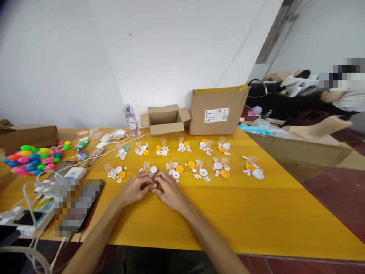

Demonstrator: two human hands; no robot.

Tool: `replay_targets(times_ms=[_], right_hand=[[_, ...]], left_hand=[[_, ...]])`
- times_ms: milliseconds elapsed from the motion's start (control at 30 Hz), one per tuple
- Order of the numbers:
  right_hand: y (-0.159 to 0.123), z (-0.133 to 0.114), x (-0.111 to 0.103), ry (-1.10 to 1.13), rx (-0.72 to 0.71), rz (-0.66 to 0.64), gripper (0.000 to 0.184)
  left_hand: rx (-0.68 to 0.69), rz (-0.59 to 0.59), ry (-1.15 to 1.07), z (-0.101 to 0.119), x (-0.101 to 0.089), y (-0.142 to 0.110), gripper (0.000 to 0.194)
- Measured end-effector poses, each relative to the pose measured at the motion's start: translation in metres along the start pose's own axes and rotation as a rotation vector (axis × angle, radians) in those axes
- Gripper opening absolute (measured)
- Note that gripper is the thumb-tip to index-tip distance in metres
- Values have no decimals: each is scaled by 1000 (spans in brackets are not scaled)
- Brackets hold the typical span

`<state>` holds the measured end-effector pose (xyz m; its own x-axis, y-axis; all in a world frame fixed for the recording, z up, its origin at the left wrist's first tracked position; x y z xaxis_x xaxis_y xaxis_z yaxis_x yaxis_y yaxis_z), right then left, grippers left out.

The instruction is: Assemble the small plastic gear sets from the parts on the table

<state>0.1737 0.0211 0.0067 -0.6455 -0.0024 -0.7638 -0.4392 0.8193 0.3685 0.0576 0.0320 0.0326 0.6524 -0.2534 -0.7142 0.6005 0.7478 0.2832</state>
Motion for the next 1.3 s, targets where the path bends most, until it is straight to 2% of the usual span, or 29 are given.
replay_targets(times_ms=[1300], right_hand=[[0, 1, 1, -28, 9, 11, 18]], left_hand=[[25, 3, 28, 2, 1, 1, 15]])
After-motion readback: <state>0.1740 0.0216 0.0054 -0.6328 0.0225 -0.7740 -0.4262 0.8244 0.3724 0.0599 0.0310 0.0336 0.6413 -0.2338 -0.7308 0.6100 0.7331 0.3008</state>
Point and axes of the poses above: each hand's wrist, its own y-axis towards the middle knuckle, its own x-axis out of the palm, z = x × y, the point moved 7 cm from there along y, towards the middle knuckle, and after that the axes turned 10 degrees about -y, right-handed, at the moved point
